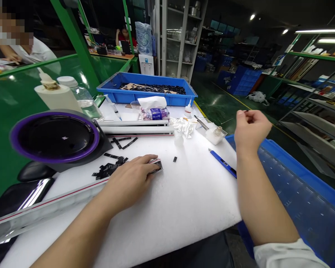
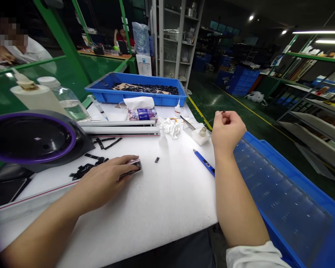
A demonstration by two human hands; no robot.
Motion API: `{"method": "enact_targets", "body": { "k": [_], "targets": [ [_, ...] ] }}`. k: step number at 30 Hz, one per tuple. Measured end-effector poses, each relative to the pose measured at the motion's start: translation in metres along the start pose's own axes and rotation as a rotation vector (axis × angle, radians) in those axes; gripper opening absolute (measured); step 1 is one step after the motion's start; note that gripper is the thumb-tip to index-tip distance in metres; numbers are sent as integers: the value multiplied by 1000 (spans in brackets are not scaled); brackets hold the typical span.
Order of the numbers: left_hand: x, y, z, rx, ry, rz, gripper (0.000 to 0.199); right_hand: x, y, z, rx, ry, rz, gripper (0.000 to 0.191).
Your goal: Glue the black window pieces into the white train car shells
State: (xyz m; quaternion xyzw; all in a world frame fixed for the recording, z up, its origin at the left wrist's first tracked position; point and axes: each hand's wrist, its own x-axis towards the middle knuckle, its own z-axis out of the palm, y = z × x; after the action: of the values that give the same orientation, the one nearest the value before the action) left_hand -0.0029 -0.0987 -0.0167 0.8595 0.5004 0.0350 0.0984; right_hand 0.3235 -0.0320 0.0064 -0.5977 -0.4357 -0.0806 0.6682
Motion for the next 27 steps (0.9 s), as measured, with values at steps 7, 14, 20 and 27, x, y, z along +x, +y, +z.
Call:
{"method": "enact_targets", "body": {
  "k": [7, 14, 20, 27],
  "targets": [
    [-1, 2, -1, -24, 19, 5, 38, -96, -57, 11, 557, -739, 218, 18],
    [-1, 3, 0, -22, 32, 3, 37, -124, -66, 11, 520, -960, 200, 16],
    [0, 3, 1, 1, 37, 15, 38, -127, -66, 15, 462, -1008, 195, 18],
    [-1, 4, 1, -17, 37, 8, 38, -124, -66, 15, 431, -996, 179, 19]
  ]
}}
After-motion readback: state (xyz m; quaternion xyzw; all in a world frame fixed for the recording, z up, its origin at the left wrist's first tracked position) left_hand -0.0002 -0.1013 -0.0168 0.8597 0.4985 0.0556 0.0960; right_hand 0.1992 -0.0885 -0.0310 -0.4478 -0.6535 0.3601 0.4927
